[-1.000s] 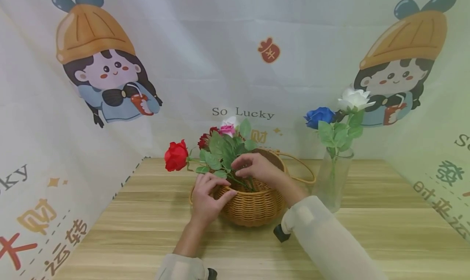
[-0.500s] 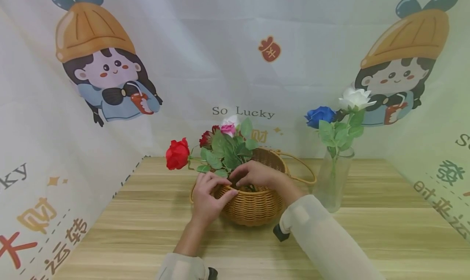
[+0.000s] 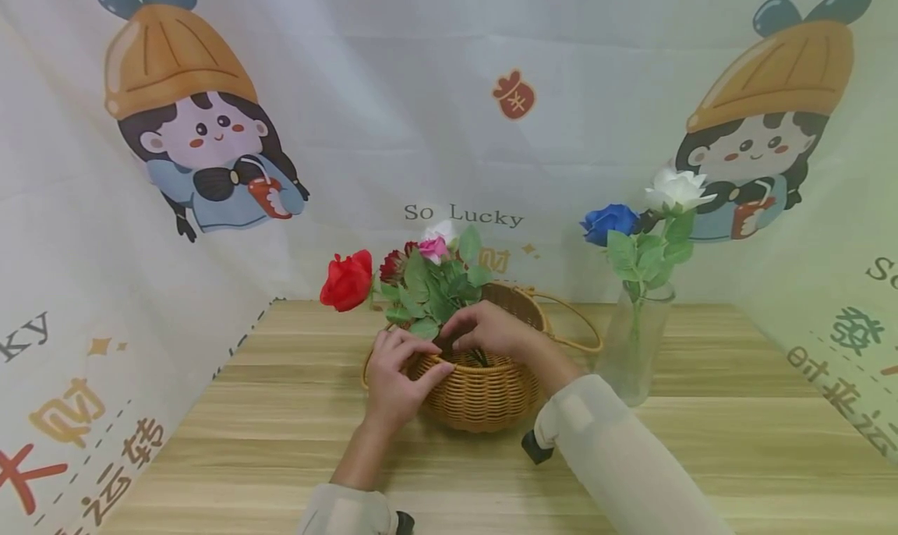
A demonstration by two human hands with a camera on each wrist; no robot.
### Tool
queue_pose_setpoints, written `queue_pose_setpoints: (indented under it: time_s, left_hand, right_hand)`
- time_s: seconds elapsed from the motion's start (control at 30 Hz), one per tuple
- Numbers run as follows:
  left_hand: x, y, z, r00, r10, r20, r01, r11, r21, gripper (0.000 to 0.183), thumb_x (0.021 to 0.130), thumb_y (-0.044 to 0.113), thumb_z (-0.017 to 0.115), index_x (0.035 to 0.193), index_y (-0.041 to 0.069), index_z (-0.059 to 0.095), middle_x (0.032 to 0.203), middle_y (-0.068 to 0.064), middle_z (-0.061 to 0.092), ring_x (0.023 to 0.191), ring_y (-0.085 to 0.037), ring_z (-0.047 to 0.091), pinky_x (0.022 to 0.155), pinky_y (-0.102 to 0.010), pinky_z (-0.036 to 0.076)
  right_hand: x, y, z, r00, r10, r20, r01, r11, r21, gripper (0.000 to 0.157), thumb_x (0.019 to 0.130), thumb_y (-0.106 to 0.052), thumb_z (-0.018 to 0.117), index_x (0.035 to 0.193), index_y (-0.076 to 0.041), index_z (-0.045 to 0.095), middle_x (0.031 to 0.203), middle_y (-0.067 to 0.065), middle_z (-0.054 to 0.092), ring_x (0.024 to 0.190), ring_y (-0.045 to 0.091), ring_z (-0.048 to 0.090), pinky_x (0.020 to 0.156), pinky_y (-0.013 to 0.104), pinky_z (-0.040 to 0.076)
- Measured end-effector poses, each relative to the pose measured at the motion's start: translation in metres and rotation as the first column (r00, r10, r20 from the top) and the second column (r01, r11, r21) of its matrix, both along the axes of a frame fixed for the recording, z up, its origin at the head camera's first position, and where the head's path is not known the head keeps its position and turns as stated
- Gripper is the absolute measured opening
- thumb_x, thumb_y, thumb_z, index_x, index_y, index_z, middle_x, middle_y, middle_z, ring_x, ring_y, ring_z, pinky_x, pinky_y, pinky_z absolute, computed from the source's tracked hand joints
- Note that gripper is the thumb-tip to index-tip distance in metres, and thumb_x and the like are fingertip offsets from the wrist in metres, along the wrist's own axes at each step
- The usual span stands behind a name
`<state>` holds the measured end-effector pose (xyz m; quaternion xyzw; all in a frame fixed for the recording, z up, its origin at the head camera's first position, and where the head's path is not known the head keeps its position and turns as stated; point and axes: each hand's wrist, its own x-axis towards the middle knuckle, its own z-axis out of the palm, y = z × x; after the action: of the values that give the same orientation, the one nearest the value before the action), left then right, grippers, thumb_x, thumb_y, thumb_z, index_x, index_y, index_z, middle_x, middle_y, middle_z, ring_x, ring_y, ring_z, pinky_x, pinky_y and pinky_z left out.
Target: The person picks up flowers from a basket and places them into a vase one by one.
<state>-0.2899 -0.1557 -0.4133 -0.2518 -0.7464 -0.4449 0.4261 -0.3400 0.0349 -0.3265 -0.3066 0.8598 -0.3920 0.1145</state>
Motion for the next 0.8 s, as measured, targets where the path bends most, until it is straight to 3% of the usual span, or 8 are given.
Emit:
queue_pose_setpoints:
  time_s: [0.07,0.2,0.33,0.53,0.67,0.8]
  left_hand:
    - [-0.0006,-0.0001,-0.0004,1.000,-0.004,-0.007,0.004,1.000,0.001,0.050,0.089,0.061,0.075,0.086,0.011,0.078,0.088,-0.006,0.068,0.090,-0.025,0.054,0.082,-0.034,0.041]
    - [-0.0008,-0.0004,-0.0007,1.000,-0.016,-0.017,0.016,1.000,-0.002,0.028,0.083,0.036,0.088,0.087,0.011,0.078,0.089,-0.006,0.068,0.090,-0.025,0.055,0.083,-0.035,0.040]
    - [-0.0002,-0.0003,-0.0006,1.000,-0.018,-0.008,0.018,1.000,-0.001,0.021,0.076,0.020,0.092,0.087,0.009,0.078,0.090,-0.005,0.068,0.090,-0.024,0.054,0.084,-0.032,0.039]
    - [0.0001,-0.0007,-0.0013,1.000,-0.021,-0.001,0.021,1.000,0.005,0.023,0.079,0.027,0.090,0.087,0.009,0.078,0.090,-0.005,0.068,0.091,-0.024,0.053,0.084,-0.026,0.038]
    - [0.0000,-0.0011,-0.0015,1.000,-0.025,-0.004,0.025,1.000,0.005,0.028,0.082,0.034,0.089,0.087,0.009,0.078,0.090,-0.005,0.068,0.091,-0.024,0.053,0.084,-0.027,0.038]
    - [-0.0002,-0.0008,-0.0014,1.000,-0.024,-0.003,0.024,1.000,0.005,0.027,0.082,0.033,0.089,0.087,0.009,0.078,0.089,-0.005,0.068,0.091,-0.024,0.053,0.084,-0.028,0.039]
  right_hand:
    - [0.0007,0.0005,0.0000,0.999,-0.034,-0.003,0.034,0.999,-0.023,0.023,0.098,-0.001,0.067,0.120,0.000,0.074,0.124,0.015,0.074,0.122,0.029,0.065,0.102,0.044,0.053]
    - [0.0022,0.0015,0.0004,0.992,-0.123,-0.018,0.121,0.990,-0.070,0.021,0.097,0.000,0.067,0.117,0.001,0.073,0.119,0.014,0.074,0.117,0.029,0.067,0.100,0.045,0.054]
    - [0.0028,0.0024,0.0013,0.976,-0.216,-0.014,0.212,0.967,-0.139,0.014,0.097,-0.001,0.069,0.110,-0.001,0.074,0.113,0.013,0.074,0.107,0.027,0.069,0.093,0.042,0.056]
    - [0.0029,0.0029,0.0008,0.958,-0.284,0.034,0.285,0.936,-0.208,0.009,0.096,-0.003,0.072,0.105,-0.002,0.073,0.102,0.011,0.073,0.090,0.019,0.068,0.081,0.034,0.056]
    - [0.0035,0.0028,0.0010,0.949,-0.298,0.097,0.313,0.919,-0.238,0.010,0.095,0.000,0.073,0.104,-0.001,0.070,0.093,0.009,0.072,0.075,0.016,0.060,0.067,0.028,0.049]
    - [0.0023,0.0032,0.0003,0.947,-0.290,0.142,0.318,0.911,-0.262,0.012,0.095,0.001,0.071,0.105,0.001,0.066,0.091,0.010,0.073,0.074,0.015,0.062,0.063,0.027,0.049]
